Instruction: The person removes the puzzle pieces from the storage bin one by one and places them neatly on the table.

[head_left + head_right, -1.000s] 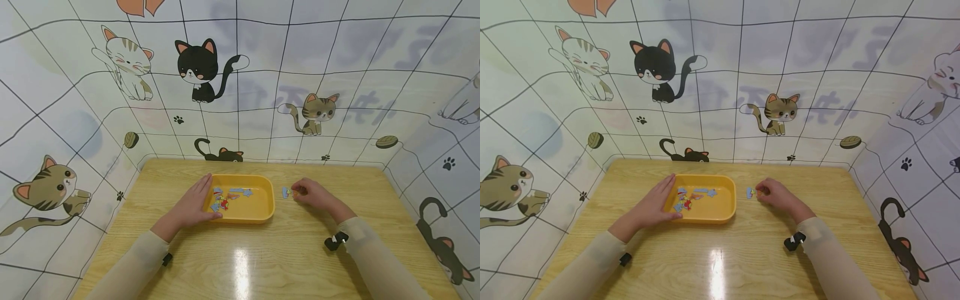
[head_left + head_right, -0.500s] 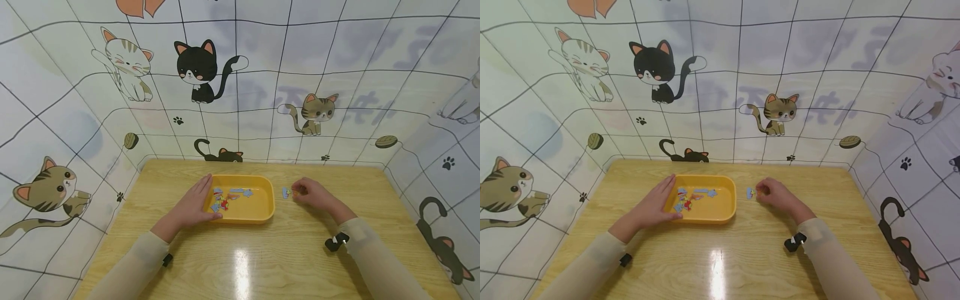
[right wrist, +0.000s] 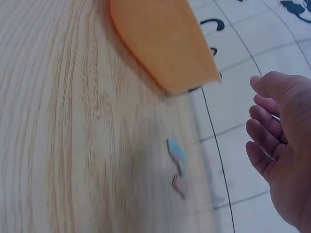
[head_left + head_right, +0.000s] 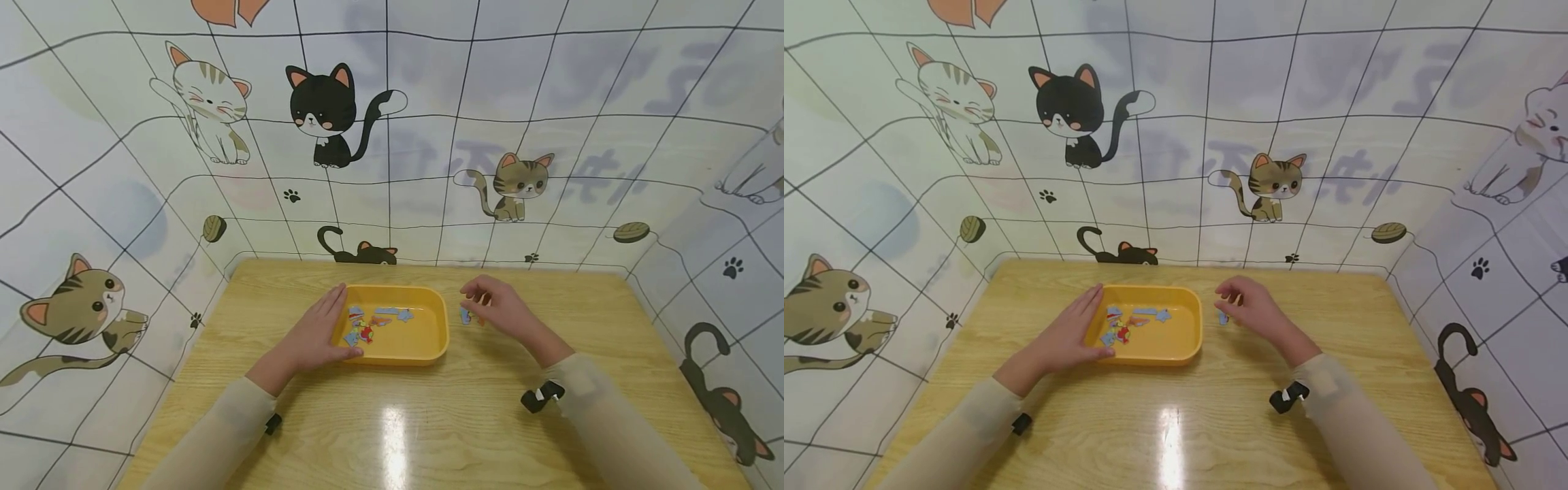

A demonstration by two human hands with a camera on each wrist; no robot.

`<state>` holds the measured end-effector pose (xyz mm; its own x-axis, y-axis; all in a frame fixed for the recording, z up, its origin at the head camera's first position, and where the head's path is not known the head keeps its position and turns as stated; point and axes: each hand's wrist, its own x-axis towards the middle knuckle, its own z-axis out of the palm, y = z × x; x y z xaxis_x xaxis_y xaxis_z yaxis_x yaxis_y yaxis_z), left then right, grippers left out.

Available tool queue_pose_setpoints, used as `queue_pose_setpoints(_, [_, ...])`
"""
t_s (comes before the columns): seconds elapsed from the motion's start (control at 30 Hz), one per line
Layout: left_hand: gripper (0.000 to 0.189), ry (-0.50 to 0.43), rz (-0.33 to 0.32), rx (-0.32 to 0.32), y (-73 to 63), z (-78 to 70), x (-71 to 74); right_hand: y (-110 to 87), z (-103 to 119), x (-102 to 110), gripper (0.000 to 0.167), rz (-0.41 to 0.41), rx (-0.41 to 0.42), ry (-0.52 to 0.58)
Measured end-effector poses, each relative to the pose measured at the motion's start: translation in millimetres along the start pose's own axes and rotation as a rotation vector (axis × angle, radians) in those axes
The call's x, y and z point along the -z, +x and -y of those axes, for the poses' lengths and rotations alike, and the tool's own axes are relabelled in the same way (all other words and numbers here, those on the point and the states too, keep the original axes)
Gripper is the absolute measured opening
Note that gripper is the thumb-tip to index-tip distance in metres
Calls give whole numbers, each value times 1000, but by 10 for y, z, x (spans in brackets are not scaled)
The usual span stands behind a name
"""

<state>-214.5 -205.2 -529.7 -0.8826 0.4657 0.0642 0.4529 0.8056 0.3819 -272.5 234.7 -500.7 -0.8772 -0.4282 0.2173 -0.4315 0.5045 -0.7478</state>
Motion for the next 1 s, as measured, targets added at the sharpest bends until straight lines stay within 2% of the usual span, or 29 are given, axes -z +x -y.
queue_pose_setpoints(0.23, [134, 1, -7, 0, 2, -4, 6, 116, 257, -147, 20, 27, 80, -46])
queue_pose_setpoints(0.5, [134, 3, -1, 0, 2, 2, 8, 250, 418, -326, 27, 126, 111, -79])
queue_pose_setpoints(0.83, [134, 3, -13, -10, 4, 6, -2, 409, 532, -540, 35, 273, 112, -114])
queue_pose_setpoints(1.0, [135, 4, -9, -14, -4, 1, 14, 469, 600, -643, 37, 314, 97, -200])
